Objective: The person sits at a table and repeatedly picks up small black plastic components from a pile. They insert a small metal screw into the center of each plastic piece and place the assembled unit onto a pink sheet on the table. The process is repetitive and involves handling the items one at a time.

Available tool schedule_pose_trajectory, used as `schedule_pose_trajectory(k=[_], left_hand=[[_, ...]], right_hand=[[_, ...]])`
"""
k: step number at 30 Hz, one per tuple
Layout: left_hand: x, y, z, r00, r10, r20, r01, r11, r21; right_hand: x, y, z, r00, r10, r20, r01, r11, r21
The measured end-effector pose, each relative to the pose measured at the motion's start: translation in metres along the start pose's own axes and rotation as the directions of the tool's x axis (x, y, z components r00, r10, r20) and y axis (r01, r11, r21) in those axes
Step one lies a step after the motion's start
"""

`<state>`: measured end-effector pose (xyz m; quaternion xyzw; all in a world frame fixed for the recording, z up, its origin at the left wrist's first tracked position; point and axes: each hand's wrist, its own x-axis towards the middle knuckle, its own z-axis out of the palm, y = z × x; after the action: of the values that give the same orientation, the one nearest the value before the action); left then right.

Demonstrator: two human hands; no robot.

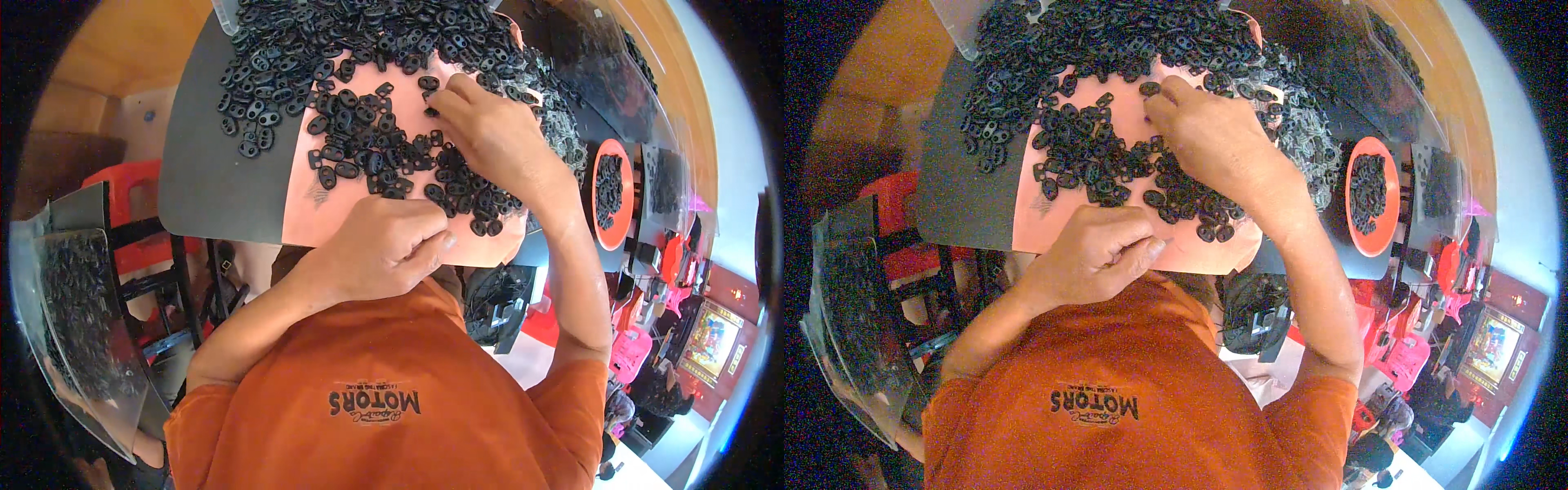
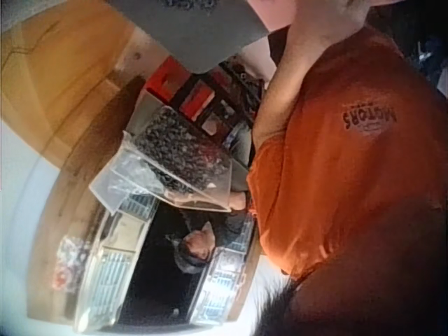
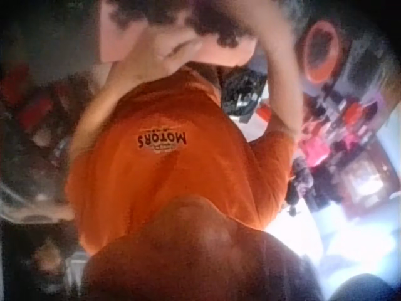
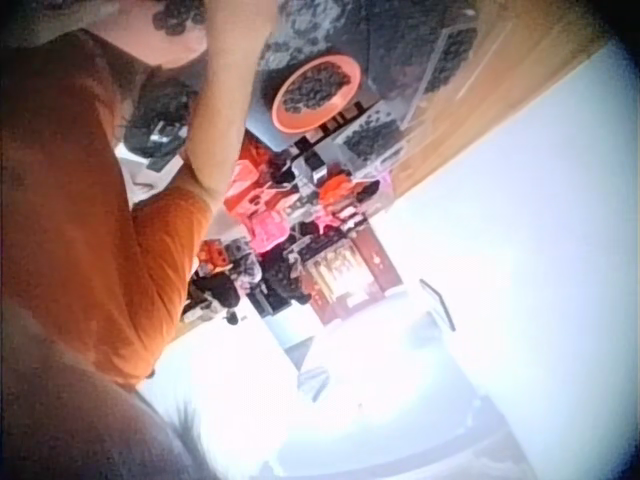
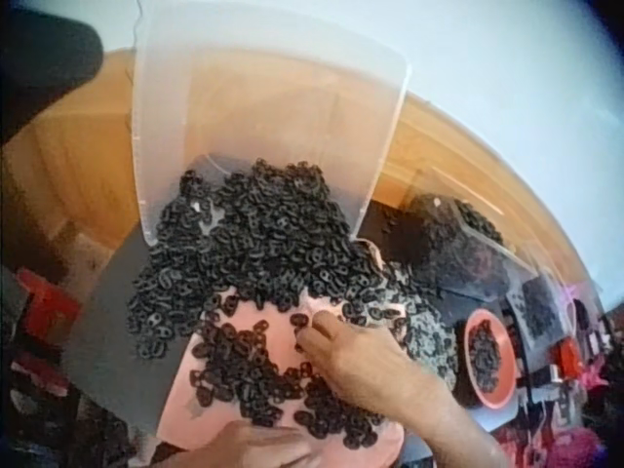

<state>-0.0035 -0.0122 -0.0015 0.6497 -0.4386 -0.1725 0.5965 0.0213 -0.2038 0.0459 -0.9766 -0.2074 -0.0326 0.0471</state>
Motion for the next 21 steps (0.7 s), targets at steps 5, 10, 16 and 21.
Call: schedule_pose_trajectory(k=[5, 10, 16, 21], left_hand=[[0.001, 0.002, -0.001, 1.0, 0.013, 0.013, -0.013, 1.0, 0.006], [0.001, 0.003, -0.003, 1.0, 0.003, 0.011, -0.003, 1.0, 0.02], [0.002, 0.022, -0.013, 0.981, -0.12, -0.151, 0.106, 0.99, -0.097], [0.008, 0.027, -0.019, 0.964, -0.21, -0.166, 0.196, 0.976, -0.093]], right_hand=[[0.004, 0.002, 0.01, 0.994, -0.105, -0.021, 0.101, 0.987, -0.127], [0.008, 0.0, 0.013, 0.998, -0.061, -0.019, 0.058, 0.989, -0.138], [-0.026, -0.011, -0.014, 0.984, 0.164, -0.067, -0.115, 0.882, 0.457], [-0.044, -0.034, -0.034, 0.991, 0.101, 0.091, -0.135, 0.712, 0.689]])
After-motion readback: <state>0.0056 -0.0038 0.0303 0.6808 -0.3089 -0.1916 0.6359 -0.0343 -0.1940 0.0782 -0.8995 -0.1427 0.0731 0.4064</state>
